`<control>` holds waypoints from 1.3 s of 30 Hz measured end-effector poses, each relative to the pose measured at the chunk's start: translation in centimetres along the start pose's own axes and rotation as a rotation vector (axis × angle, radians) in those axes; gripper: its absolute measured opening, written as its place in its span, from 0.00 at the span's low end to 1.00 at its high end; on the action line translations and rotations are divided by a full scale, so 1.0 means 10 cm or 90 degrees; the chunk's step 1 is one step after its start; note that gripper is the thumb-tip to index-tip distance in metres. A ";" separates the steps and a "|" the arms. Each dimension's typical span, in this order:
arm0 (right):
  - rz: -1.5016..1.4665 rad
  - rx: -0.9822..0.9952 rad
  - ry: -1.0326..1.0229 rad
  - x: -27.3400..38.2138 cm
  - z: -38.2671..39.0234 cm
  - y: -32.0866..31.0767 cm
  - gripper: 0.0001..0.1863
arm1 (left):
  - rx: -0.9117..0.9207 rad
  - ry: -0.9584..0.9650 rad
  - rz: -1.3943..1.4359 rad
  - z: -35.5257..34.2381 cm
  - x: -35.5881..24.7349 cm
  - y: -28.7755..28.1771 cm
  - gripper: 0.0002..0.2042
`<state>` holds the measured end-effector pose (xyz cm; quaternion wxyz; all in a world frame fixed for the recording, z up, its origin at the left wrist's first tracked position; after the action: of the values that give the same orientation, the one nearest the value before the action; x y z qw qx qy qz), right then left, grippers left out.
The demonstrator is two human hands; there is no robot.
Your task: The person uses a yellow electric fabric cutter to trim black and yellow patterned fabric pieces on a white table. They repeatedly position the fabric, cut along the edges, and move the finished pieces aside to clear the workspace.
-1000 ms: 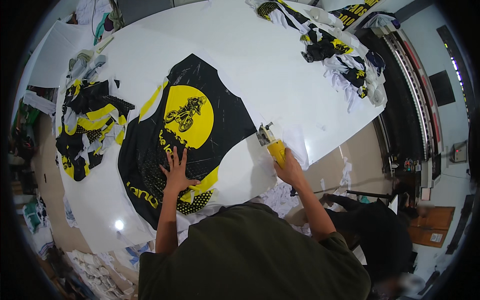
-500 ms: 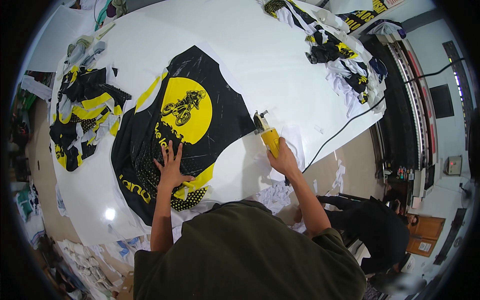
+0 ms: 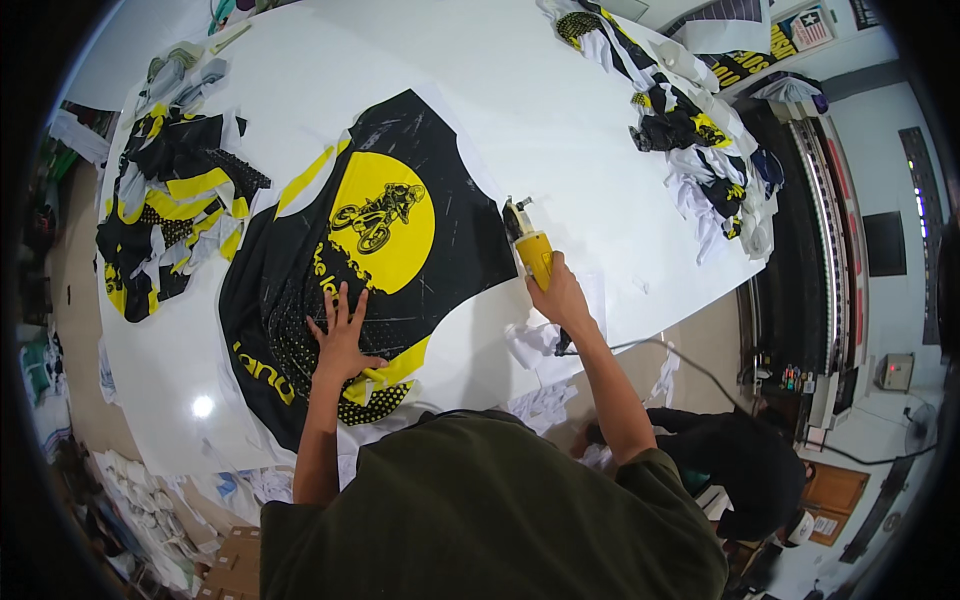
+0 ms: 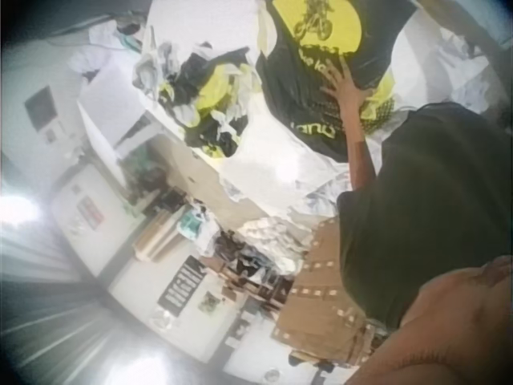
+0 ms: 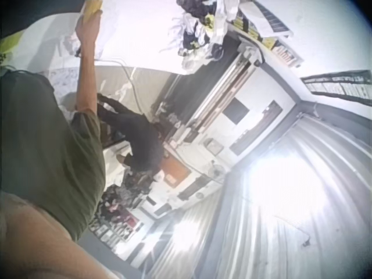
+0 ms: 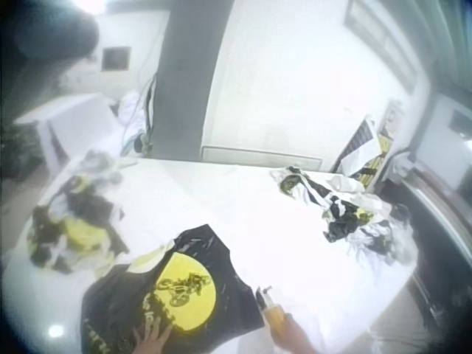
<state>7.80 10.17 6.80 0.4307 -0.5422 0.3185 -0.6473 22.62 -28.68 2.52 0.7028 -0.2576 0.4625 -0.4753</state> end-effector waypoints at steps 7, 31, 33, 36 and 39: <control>0.011 0.019 0.004 0.15 -0.41 -0.01 0.29 | 0.000 -0.004 -0.001 0.00 0.00 0.01 0.74; 0.100 0.163 -0.218 -0.28 -1.10 -0.55 0.32 | -0.006 0.007 -0.008 0.04 0.09 0.03 0.75; 0.104 0.175 -0.226 -0.27 -1.15 -0.57 0.32 | -0.003 -0.001 -0.012 0.04 0.07 0.02 0.75; 0.112 0.188 -0.233 -0.25 -1.21 -0.59 0.33 | -0.003 -0.006 -0.012 0.03 0.06 0.01 0.76; 0.118 0.192 -0.236 -0.24 -1.26 -0.57 0.33 | -0.007 -0.006 -0.014 0.02 0.06 0.02 0.76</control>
<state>-5.64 14.05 8.15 0.6153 -0.5499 0.1821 -0.5346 22.92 -29.17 2.22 0.6986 -0.2686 0.4586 -0.4790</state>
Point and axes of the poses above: each hand's wrist, its own z-axis away from the middle knuckle, its own y-axis out of the palm, x = y × z, the point moved 1 cm from there along -z, towards the middle knuckle, and after that the axes turned 6 degrees about y, right-handed, at the moved point
